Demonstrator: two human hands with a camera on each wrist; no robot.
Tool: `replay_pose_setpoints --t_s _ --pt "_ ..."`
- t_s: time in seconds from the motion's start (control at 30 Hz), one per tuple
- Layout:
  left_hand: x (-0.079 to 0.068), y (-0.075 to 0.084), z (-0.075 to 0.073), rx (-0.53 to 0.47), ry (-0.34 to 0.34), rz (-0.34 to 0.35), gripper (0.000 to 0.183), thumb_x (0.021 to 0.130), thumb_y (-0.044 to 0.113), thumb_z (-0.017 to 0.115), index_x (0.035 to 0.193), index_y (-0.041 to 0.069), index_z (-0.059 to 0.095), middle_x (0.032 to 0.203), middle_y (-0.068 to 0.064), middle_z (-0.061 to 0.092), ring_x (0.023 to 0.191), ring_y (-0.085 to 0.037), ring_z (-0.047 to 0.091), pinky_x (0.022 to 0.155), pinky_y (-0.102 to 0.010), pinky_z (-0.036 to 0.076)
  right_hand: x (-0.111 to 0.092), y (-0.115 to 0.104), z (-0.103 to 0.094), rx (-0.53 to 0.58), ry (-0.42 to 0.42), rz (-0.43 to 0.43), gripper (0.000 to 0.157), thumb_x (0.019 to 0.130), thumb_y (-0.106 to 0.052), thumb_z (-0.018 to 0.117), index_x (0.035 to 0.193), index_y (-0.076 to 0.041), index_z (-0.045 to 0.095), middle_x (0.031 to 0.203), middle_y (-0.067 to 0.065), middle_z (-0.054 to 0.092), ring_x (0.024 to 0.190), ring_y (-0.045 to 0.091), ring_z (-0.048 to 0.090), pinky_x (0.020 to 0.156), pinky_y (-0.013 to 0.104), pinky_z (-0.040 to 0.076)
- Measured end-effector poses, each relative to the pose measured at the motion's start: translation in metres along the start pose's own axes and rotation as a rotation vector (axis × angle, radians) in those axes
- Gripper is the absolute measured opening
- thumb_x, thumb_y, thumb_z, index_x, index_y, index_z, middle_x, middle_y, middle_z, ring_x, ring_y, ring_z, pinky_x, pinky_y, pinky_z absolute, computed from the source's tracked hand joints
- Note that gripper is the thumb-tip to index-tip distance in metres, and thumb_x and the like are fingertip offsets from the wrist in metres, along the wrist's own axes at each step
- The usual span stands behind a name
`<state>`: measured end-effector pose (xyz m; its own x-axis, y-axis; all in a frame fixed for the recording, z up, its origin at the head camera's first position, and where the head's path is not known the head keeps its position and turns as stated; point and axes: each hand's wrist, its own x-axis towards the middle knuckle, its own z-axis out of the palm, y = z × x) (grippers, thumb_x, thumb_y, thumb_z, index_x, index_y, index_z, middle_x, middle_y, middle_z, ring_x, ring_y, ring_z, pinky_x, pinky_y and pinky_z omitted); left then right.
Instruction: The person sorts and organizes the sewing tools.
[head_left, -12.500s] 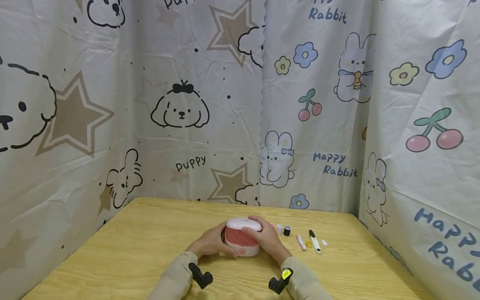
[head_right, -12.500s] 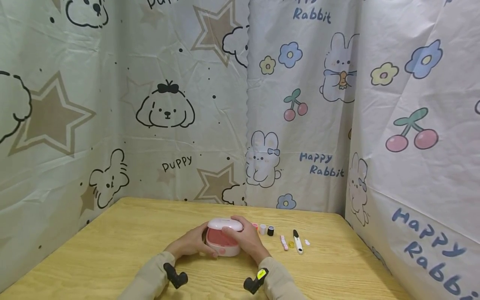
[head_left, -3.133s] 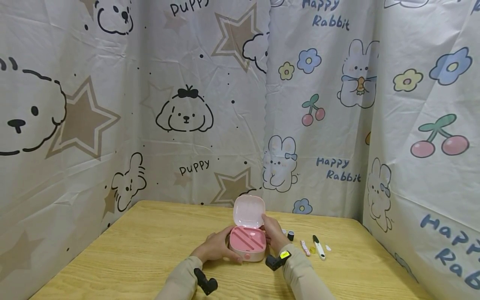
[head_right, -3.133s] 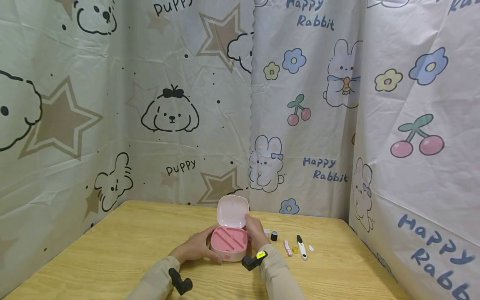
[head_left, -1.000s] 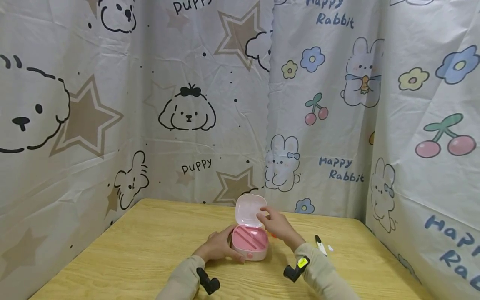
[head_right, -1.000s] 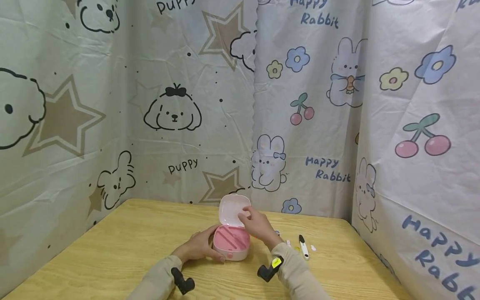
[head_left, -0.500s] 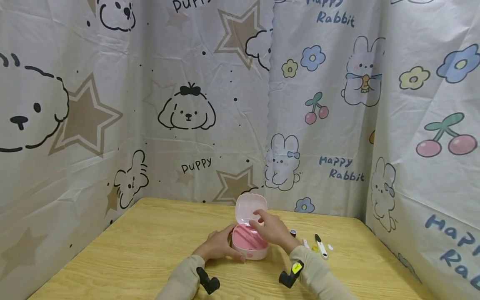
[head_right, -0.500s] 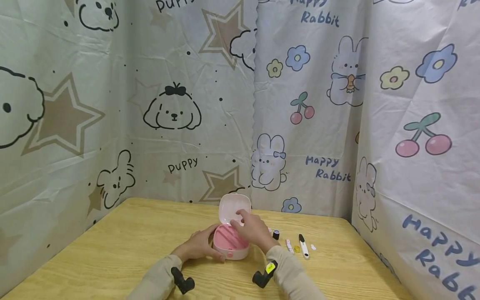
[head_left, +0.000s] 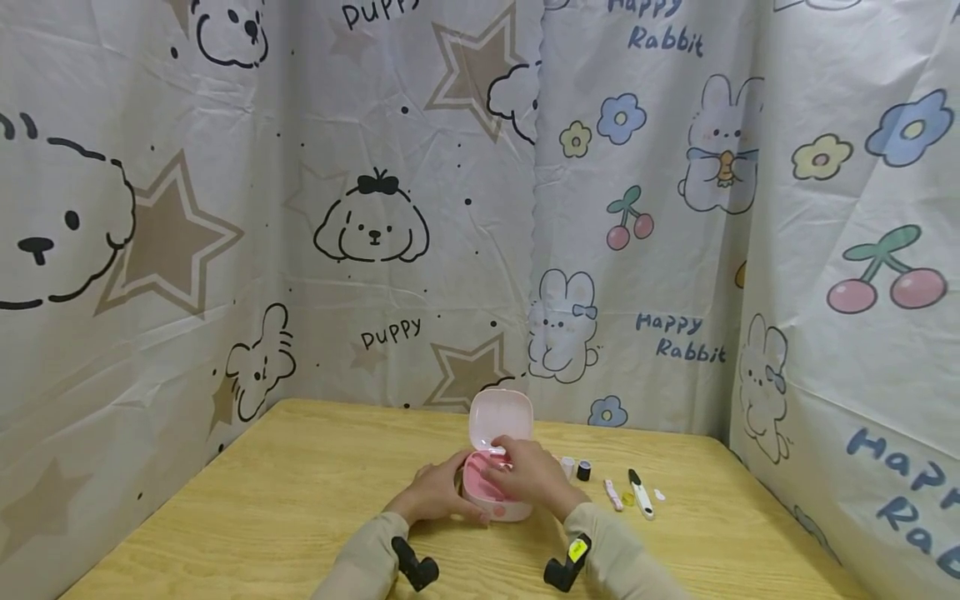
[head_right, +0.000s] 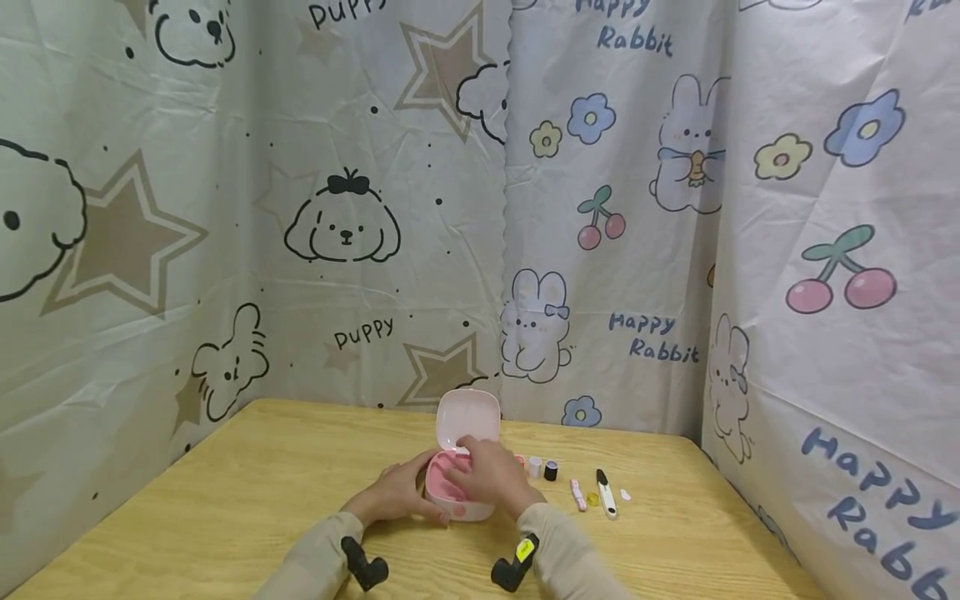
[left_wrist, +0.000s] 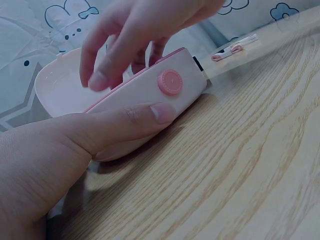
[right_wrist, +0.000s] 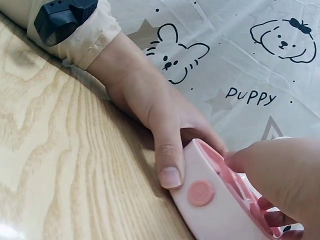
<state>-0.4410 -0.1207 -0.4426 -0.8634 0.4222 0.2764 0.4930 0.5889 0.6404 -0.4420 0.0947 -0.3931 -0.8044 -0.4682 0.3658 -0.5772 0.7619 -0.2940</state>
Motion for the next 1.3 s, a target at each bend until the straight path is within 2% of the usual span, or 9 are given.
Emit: replay_pose_setpoints --t_s 0.17,0.4,0.63,0.83,1.13,1.3 --pt "-0.001 -0.002 0.001 0.006 0.004 0.001 0.116 0.066 0.058 0.093 0.159 0.017 0.039 0.152 0.0 0.053 0.134 -0.029 0.049 0.109 -0.063 0.024 0.0 -0.002 0.01 -0.09 0.011 -0.048 0.041 0.092 -0.039 0.075 0.122 -0.012 0.071 0.094 0.001 0.066 0.08 0.015 0.059 0.068 0.037 0.053" --pt "0.0 0.0 0.0 -0.004 0.012 0.014 0.115 0.066 0.054 0.095 0.159 0.015 0.038 0.152 -0.004 0.053 0.135 -0.033 0.048 0.111 -0.068 0.02 -0.001 -0.008 0.017 -0.165 0.035 -0.037 0.033 0.094 -0.036 0.073 0.12 -0.017 0.077 0.091 0.001 0.062 0.071 0.014 0.054 0.059 0.039 0.05" --pt "0.001 -0.002 0.0 0.006 0.016 0.022 0.112 0.067 0.056 0.093 0.158 0.016 0.04 0.151 -0.003 0.054 0.134 -0.031 0.05 0.11 -0.068 0.021 -0.001 -0.007 0.021 -0.112 0.073 -0.029 0.027 0.093 -0.028 0.074 0.115 -0.015 0.08 0.088 0.001 0.058 0.068 0.014 0.051 0.058 0.035 0.044" --pt "0.001 -0.003 0.0 0.001 0.016 0.029 0.112 0.068 0.055 0.094 0.158 0.016 0.04 0.151 -0.004 0.054 0.135 -0.031 0.049 0.11 -0.067 0.022 0.0 -0.007 0.022 -0.056 0.067 -0.032 0.024 0.094 -0.026 0.073 0.112 -0.011 0.081 0.089 0.001 0.06 0.073 0.014 0.051 0.06 0.03 0.044" --pt "0.002 -0.007 0.004 0.01 -0.003 0.024 0.115 0.067 0.065 0.09 0.159 0.018 0.038 0.154 -0.003 0.051 0.137 -0.03 0.048 0.11 -0.068 0.019 -0.004 -0.008 0.022 -0.026 0.068 -0.022 0.024 0.094 -0.023 0.075 0.112 -0.009 0.081 0.085 0.0 0.055 0.07 0.014 0.048 0.058 0.029 0.041" --pt "0.002 -0.004 0.002 -0.002 -0.008 0.027 0.114 0.068 0.06 0.092 0.158 0.016 0.039 0.153 -0.004 0.052 0.136 -0.03 0.048 0.11 -0.068 0.02 -0.003 -0.008 0.022 -0.048 0.085 -0.033 0.021 0.094 -0.024 0.075 0.11 -0.012 0.082 0.082 -0.002 0.054 0.071 0.014 0.048 0.057 0.03 0.038"
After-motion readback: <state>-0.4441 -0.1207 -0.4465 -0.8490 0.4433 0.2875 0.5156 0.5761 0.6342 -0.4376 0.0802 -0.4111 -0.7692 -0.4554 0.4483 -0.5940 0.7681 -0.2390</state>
